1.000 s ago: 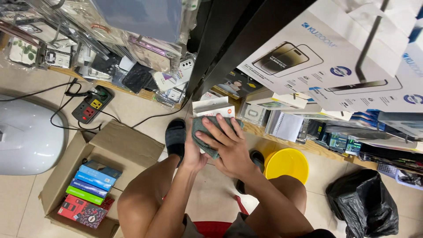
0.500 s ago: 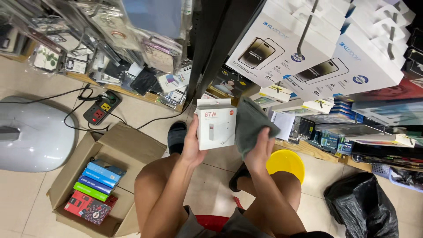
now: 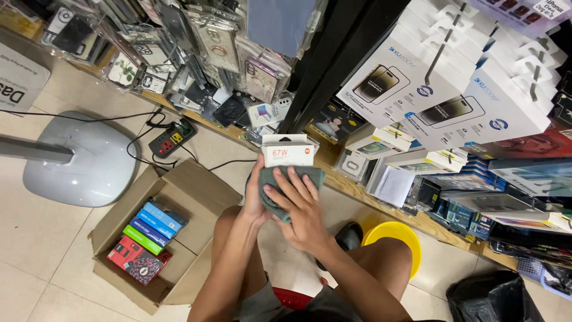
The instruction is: The person wipes the exterior of multiple product boxes with a cloth before setting them down.
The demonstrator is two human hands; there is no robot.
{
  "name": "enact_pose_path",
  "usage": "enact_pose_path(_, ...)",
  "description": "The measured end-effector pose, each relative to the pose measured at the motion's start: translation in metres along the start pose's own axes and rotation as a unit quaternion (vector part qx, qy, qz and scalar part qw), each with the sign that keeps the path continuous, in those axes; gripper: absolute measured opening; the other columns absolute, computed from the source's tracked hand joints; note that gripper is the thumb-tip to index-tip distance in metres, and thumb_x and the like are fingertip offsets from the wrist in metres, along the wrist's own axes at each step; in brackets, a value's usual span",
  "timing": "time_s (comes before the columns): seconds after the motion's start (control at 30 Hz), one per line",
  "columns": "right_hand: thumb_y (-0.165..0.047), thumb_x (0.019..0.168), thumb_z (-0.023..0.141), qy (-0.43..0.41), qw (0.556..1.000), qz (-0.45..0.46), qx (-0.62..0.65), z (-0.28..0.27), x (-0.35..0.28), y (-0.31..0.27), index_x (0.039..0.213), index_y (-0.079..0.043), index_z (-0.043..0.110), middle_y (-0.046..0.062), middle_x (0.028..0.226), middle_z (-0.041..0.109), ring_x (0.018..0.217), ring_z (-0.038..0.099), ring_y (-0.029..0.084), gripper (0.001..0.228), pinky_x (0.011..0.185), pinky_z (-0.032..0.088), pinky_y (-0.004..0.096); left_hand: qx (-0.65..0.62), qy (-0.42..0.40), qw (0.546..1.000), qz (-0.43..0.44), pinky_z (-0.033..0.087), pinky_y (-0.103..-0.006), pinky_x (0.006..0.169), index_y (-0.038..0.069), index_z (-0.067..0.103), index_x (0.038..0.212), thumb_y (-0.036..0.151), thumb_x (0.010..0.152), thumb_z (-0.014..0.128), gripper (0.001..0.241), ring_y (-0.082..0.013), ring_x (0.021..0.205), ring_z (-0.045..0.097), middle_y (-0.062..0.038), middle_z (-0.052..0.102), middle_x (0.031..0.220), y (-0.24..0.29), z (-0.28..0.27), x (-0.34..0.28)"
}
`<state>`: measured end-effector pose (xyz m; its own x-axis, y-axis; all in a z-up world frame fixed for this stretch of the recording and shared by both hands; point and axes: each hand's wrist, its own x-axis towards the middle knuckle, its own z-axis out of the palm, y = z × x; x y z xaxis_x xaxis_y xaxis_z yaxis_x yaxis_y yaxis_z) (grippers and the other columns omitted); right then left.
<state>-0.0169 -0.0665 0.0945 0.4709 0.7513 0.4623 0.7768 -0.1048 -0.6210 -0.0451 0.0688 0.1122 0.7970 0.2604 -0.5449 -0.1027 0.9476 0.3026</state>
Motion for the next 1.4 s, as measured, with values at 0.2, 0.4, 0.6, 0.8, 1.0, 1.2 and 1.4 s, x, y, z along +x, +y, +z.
enact_pose_path(0.2, -0.043, 0.107, 0.052, -0.053, 0.995, -0.041, -0.075, 0.002, 0.028, -0.020, 0.157, -0.028, 0.054, 0.004, 0.174, 0.035, 0.162, 0.026, 0.029, 0.052, 0.131, 0.009, 0.046, 0.003, 0.024, 0.998, 0.064, 0.062, -0.0282, 0.057, 0.011, 0.074, 0.099, 0.063, 0.101, 0.060, 0.054, -0.0172, 0.068, 0.073, -0.010, 0.078, 0.087, 0.005, -0.010, -0.027)
enact_pose_path(0.4, -0.026, 0.106, 0.057, -0.039, 0.996, -0.007, -0.077, -0.014, 0.056, -0.027, 0.161, -0.024, 0.049, 0.004, 0.177, 0.025, 0.165, 0.016, 0.031, 0.056, 0.132, 0.004, 0.049, 0.041, -0.022, 0.997, 0.061, 0.068, -0.0373, 0.064, 0.013, 0.072, 0.111, 0.060, 0.104, 0.055, 0.051, -0.0192, 0.077, 0.078, -0.009, 0.079, 0.096, -0.018, -0.062, -0.014)
enact_pose_path(0.6, -0.066, 0.099, 0.057, 0.248, 0.815, 0.481, 0.207, -0.035, 0.054, -0.027, 0.138, -0.008, 0.070, 0.021, 0.141, 0.068, 0.138, 0.058, 0.031, 0.072, 0.119, 0.038, 0.049, 0.086, -0.010, 0.992, 0.093, 0.063, -0.0563, 0.088, 0.001, 0.053, 0.142, 0.027, 0.092, 0.079, 0.062, -0.0338, 0.100, 0.077, -0.023, 0.074, 0.118, -0.032, -0.080, -0.015)
enact_pose_path(0.8, -0.052, 0.113, 0.025, 0.250, 0.785, 0.368, 0.432, -0.055, 0.025, -0.061, 0.164, 0.002, 0.027, 0.031, 0.170, 0.025, 0.157, 0.024, 0.049, 0.074, 0.129, 0.022, 0.060, 0.098, 0.001, 0.988, 0.120, 0.063, -0.0505, 0.093, 0.003, 0.053, 0.144, 0.036, 0.100, 0.069, 0.057, -0.0281, 0.109, 0.075, -0.018, 0.073, 0.127, -0.029, -0.052, -0.005)
enact_pose_path(1.0, -0.039, 0.115, 0.021, 0.130, 0.939, 0.147, 0.282, -0.026, -0.029, -0.025, 0.161, 0.001, 0.036, 0.023, 0.177, 0.011, 0.161, 0.012, 0.040, 0.062, 0.130, 0.017, 0.054, 0.156, 0.007, 0.976, 0.153, 0.066, -0.0409, 0.085, -0.002, 0.065, 0.129, 0.029, 0.100, 0.073, 0.044, -0.0213, 0.095, 0.078, -0.015, 0.077, 0.113, -0.037, -0.036, -0.013)
enact_pose_path(1.2, -0.034, 0.117, 0.023, 0.049, 0.941, 0.101, 0.319, -0.031, -0.007, -0.016, 0.166, 0.003, 0.022, 0.016, 0.179, -0.006, 0.162, 0.000, 0.036, 0.061, 0.130, 0.013, 0.053, 0.186, -0.030, 0.966, 0.176, 0.067, -0.0395, 0.074, -0.003, 0.070, 0.119, 0.024, 0.096, 0.077, 0.036, -0.0227, 0.082, 0.079, -0.016, 0.080, 0.100, -0.024, -0.046, -0.026)
enact_pose_path(1.4, -0.046, 0.116, 0.017, 0.028, 0.928, 0.109, 0.356, -0.022, 0.030, -0.025, 0.166, 0.001, 0.025, 0.019, 0.178, 0.001, 0.163, 0.000, 0.039, 0.069, 0.132, 0.010, 0.055, 0.157, -0.046, 0.968, 0.192, 0.066, -0.0398, 0.071, -0.003, 0.069, 0.119, 0.020, 0.096, 0.076, 0.034, -0.0251, 0.082, 0.080, -0.018, 0.079, 0.099, -0.026, -0.086, -0.024)
